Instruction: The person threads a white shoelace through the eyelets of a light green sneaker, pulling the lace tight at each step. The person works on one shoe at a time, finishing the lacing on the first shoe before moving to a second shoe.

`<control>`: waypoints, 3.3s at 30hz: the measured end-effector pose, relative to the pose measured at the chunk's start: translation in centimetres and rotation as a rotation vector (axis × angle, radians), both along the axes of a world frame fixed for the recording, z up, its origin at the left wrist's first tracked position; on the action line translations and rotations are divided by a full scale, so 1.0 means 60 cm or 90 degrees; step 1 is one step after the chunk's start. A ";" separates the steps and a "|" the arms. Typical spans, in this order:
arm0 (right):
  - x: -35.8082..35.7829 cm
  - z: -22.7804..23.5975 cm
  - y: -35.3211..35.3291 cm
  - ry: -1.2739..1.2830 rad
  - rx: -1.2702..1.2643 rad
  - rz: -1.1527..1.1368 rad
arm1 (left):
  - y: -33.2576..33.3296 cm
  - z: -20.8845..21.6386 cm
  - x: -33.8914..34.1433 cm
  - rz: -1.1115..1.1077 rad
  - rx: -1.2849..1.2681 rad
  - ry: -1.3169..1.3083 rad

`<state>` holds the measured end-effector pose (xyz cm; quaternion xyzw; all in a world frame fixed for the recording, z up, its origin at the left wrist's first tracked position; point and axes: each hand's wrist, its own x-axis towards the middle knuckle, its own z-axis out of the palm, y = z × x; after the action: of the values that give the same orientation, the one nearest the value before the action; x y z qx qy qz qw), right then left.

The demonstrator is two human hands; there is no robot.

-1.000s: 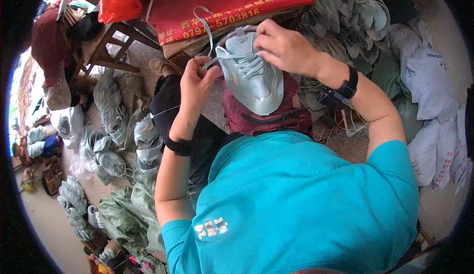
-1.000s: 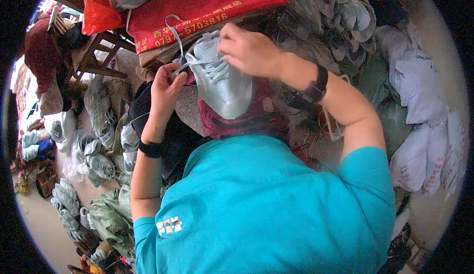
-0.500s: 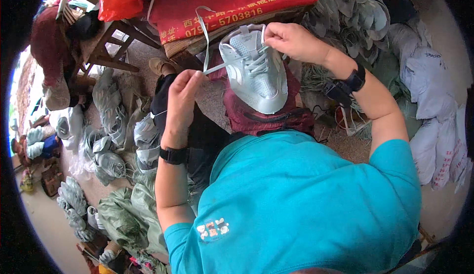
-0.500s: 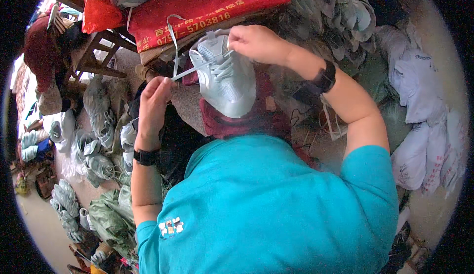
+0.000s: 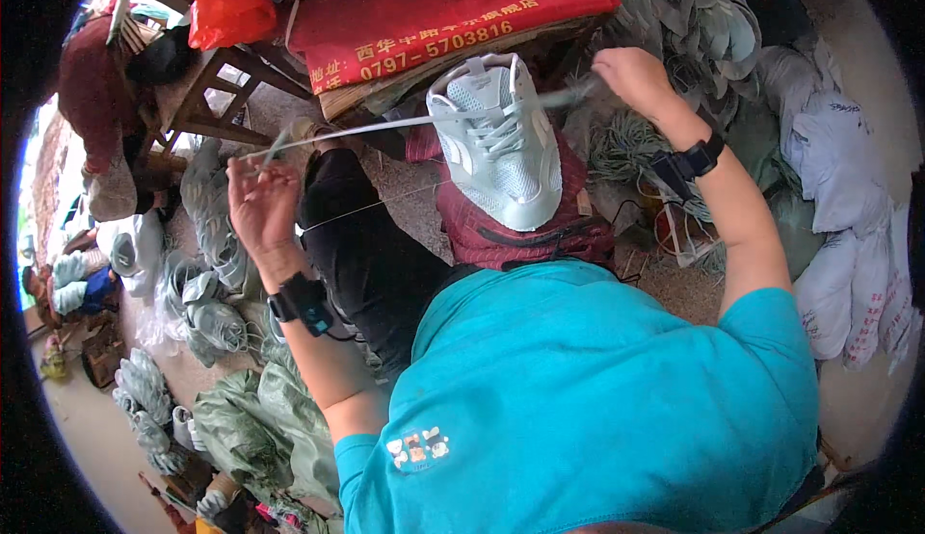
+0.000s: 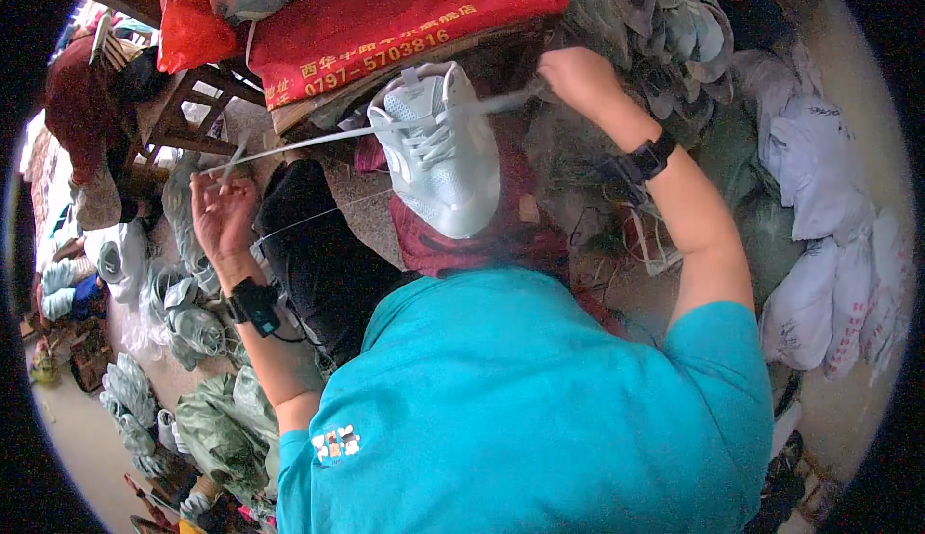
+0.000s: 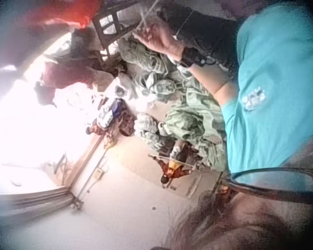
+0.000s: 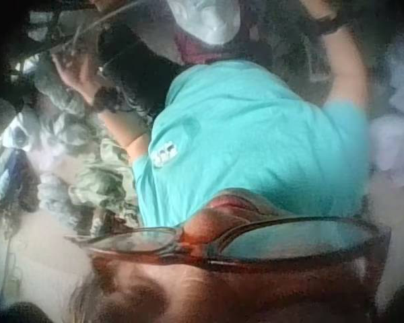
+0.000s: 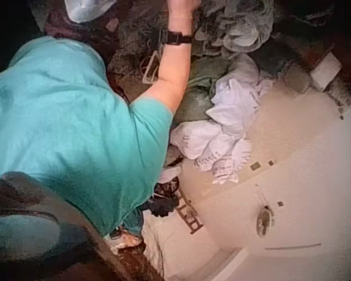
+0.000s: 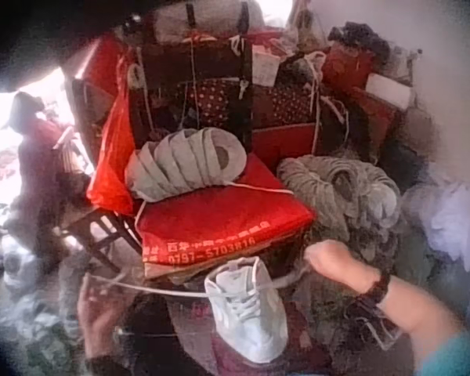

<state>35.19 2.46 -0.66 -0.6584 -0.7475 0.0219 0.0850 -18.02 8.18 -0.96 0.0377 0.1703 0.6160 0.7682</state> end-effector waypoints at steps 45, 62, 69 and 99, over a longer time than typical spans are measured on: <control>0.145 -0.035 -0.086 0.970 -0.092 -0.493 | -0.074 -0.015 0.009 0.161 0.091 0.887; -0.150 0.020 -0.064 0.475 -0.119 0.126 | -0.100 -0.024 0.307 -0.335 0.243 0.759; -0.144 0.039 -0.077 0.590 -0.373 0.005 | -0.059 -0.001 0.301 -0.441 0.258 0.925; 0.014 -0.032 -0.067 0.918 -0.052 -0.281 | -0.045 0.005 0.331 -0.161 0.382 0.959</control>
<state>36.00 -1.53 -2.56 -0.6183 -0.3559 0.4572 0.5311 1.82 5.46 -0.64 0.6638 0.4631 0.3534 0.4690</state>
